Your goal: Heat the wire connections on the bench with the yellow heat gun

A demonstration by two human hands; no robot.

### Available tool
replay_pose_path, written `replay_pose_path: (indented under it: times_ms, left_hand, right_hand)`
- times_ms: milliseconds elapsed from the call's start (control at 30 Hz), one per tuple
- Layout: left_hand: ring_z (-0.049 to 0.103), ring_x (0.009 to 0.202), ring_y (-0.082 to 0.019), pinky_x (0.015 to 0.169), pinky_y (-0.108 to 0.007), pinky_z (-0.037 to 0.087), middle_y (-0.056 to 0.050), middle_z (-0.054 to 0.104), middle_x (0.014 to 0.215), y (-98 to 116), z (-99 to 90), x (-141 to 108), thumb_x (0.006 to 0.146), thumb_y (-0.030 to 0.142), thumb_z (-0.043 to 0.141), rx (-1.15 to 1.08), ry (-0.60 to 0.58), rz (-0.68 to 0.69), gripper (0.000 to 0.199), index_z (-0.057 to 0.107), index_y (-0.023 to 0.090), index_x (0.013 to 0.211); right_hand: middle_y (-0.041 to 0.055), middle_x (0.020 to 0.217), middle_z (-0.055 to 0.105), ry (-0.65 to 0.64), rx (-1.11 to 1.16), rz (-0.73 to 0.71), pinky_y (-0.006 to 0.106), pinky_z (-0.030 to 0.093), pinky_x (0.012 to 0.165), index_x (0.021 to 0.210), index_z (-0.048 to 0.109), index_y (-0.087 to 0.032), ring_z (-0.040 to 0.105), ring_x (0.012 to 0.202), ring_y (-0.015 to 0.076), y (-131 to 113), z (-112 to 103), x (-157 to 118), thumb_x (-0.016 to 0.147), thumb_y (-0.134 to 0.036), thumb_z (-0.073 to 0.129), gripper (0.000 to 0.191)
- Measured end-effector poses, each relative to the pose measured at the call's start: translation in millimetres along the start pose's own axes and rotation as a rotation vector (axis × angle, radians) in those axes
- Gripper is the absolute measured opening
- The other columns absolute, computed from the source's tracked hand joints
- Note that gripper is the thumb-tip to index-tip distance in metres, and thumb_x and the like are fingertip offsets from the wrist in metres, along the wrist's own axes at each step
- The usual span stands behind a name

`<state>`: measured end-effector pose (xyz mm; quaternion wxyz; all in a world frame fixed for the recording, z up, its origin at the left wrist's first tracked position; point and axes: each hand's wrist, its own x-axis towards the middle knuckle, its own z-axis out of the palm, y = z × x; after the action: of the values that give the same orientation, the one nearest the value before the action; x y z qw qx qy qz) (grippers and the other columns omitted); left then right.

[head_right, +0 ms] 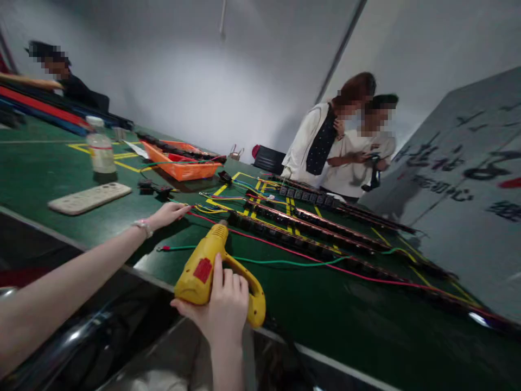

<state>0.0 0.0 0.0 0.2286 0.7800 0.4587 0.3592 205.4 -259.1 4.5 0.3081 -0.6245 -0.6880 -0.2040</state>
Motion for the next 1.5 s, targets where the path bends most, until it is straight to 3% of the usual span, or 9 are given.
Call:
replay_pose_path:
  times_ms: [367,633,1267,1500]
  left_hand:
    - [0.038,0.048,-0.011,0.049,-0.025,0.025,0.001,0.046,0.049,10.6,-0.7,-2.8,0.080,0.066,0.036,0.010,-0.004,-0.026,0.057,0.047,0.017,0.054]
    - [0.038,0.048,-0.011,0.048,-0.025,0.025,0.001,0.047,0.048,10.6,-1.7,-2.8,0.078,0.068,0.037,0.006,-0.005,-0.031,0.058,0.051,0.017,0.055]
    - [0.040,0.048,-0.011,0.052,-0.025,0.029,0.002,0.045,0.048,4.4,-3.7,-1.9,0.081,0.066,0.037,-0.027,-0.034,-0.015,0.056,0.044,0.018,0.053]
    - [0.040,0.047,-0.011,0.050,-0.024,0.029,0.002,0.046,0.047,1.7,-7.4,-2.2,0.079,0.066,0.041,-0.072,-0.023,-0.008,0.055,0.046,0.018,0.051]
  right_hand:
    - [0.0060,0.082,0.059,0.030,0.125,-0.072,0.038,0.035,0.075,0.130,0.047,-0.015,0.052,0.076,0.0220,-37.9,22.4,13.4,0.052,-0.093,0.038,0.111]
    - [0.0054,0.081,0.059,0.028,0.138,-0.065,0.038,0.034,0.075,0.128,0.050,-0.016,0.053,0.075,0.0215,-40.8,22.4,16.6,0.054,-0.090,0.041,0.105]
    - [0.0064,0.089,0.064,-0.015,0.076,-0.100,0.035,0.035,0.074,0.128,0.050,-0.013,0.056,0.078,0.0208,0.5,-5.9,16.6,0.054,-0.092,0.040,0.108]
    - [0.0070,0.091,0.064,0.039,0.043,-0.105,0.034,0.035,0.074,0.130,0.048,-0.014,0.055,0.078,0.0202,22.4,-13.5,7.7,0.063,-0.084,0.043,0.097]
